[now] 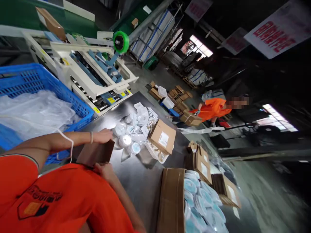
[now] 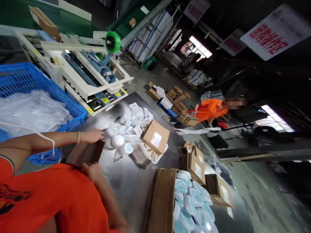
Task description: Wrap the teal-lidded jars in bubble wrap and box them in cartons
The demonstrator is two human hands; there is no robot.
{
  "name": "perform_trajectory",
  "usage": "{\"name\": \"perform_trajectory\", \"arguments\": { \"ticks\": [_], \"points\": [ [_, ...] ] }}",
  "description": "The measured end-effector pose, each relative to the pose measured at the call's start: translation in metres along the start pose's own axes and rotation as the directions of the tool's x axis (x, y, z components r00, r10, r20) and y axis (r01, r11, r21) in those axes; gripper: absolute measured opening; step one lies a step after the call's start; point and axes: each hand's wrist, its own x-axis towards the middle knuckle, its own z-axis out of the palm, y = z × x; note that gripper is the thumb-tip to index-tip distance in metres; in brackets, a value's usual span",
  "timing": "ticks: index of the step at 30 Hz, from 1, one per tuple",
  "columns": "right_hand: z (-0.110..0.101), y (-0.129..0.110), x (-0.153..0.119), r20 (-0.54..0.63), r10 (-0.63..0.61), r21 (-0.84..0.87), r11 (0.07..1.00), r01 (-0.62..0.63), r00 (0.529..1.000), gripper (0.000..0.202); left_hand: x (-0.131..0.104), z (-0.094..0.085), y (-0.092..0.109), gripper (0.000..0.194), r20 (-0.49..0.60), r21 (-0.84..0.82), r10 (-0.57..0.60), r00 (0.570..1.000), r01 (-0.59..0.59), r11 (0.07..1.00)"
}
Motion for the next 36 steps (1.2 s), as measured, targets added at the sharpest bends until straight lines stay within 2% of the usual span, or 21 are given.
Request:
{"name": "perform_trajectory", "arguments": {
  "ticks": [2,4,6,10,13,16,18,20,21,23,24,25,26,27,28,29,30,31,33,36],
  "points": [
    [-0.025,-0.012,0.000,0.040,0.125,0.087,0.988,-0.128,0.991,0.016,-0.011,0.001,0.007,0.024,0.033,0.030,-0.027,0.999,0.026,0.999],
    [-0.042,-0.024,0.005,0.108,0.191,0.094,0.975,-0.201,0.976,0.023,-0.024,0.000,0.010,0.033,0.074,0.051,-0.037,0.997,0.034,0.998],
    [-0.049,-0.037,0.017,0.108,0.172,0.054,0.982,-0.178,0.979,0.031,-0.036,-0.002,0.010,0.040,0.115,0.068,-0.037,0.993,0.030,0.997],
    [-0.044,-0.047,0.036,0.084,0.107,0.091,0.989,-0.115,0.991,0.032,-0.058,-0.009,-0.002,0.040,0.155,0.111,-0.045,0.987,0.028,0.993],
    [-0.042,-0.030,0.035,0.010,-0.012,-0.008,1.000,0.012,1.000,0.029,-0.084,-0.014,-0.026,0.048,0.158,0.117,0.010,0.987,-0.029,0.993],
    [-0.047,0.001,0.027,-0.011,-0.151,-0.154,0.977,0.147,0.989,0.030,-0.107,-0.016,-0.047,0.060,0.222,0.051,0.160,0.962,-0.175,0.983],
    [-0.051,0.020,0.022,0.003,-0.234,-0.187,0.955,0.230,0.972,0.032,-0.110,-0.015,-0.051,0.054,0.251,0.010,0.219,0.943,-0.229,0.973],
    [-0.055,0.035,0.017,-0.025,-0.270,-0.167,0.950,0.263,0.962,0.035,-0.100,-0.012,-0.045,0.045,0.239,-0.012,0.214,0.947,-0.217,0.976],
    [-0.058,0.041,0.015,-0.072,-0.229,-0.144,0.966,0.217,0.971,0.037,-0.092,-0.009,-0.041,0.040,0.228,-0.023,0.198,0.953,-0.198,0.980],
    [-0.062,0.048,0.012,-0.214,0.023,-0.061,0.997,-0.037,0.977,0.041,-0.077,-0.001,-0.034,0.031,0.221,-0.041,0.169,0.960,-0.164,0.986],
    [-0.062,0.050,0.012,-0.280,0.196,0.005,0.979,-0.203,0.940,0.044,-0.071,0.006,-0.031,0.027,0.208,-0.043,0.145,0.967,-0.139,0.989],
    [-0.062,0.049,0.013,-0.318,0.353,0.078,0.935,-0.347,0.880,0.051,-0.068,0.013,-0.029,0.024,0.156,-0.043,0.096,0.983,-0.091,0.995],
    [-0.059,0.045,0.014,-0.321,0.468,0.144,0.883,-0.446,0.824,0.064,-0.069,0.021,-0.028,0.026,0.071,-0.048,0.027,0.997,-0.024,0.999],
    [-0.054,0.038,0.017,-0.295,0.530,0.189,0.848,-0.495,0.795,0.080,-0.071,0.030,-0.028,0.035,-0.032,-0.058,-0.059,0.998,0.057,0.997],
    [-0.047,0.029,0.019,-0.254,0.546,0.211,0.837,-0.505,0.799,0.098,-0.075,0.038,-0.029,0.049,-0.142,-0.083,-0.154,0.978,0.143,0.986],
    [-0.038,0.017,0.022,-0.215,0.537,0.215,0.841,-0.496,0.816,0.113,-0.080,0.045,-0.029,0.067,-0.242,-0.123,-0.242,0.940,0.218,0.968],
    [-0.028,0.005,0.025,-0.188,0.518,0.207,0.851,-0.482,0.835,0.123,-0.084,0.050,-0.030,0.086,-0.310,-0.169,-0.308,0.900,0.266,0.949],
    [-0.019,-0.008,0.027,-0.176,0.500,0.194,0.862,-0.468,0.848,0.129,-0.087,0.053,-0.030,0.103,-0.339,-0.212,-0.340,0.877,0.281,0.936],
    [-0.008,-0.024,0.028,-0.188,0.498,0.178,0.865,-0.469,0.847,0.126,-0.087,0.053,-0.030,0.123,-0.324,-0.307,-0.359,0.876,0.261,0.915],
    [-0.010,-0.019,0.024,-0.204,0.514,0.219,0.854,-0.473,0.833,0.101,-0.080,0.042,-0.030,0.126,-0.230,-0.506,-0.446,0.865,0.286,0.814]
  ]
}}
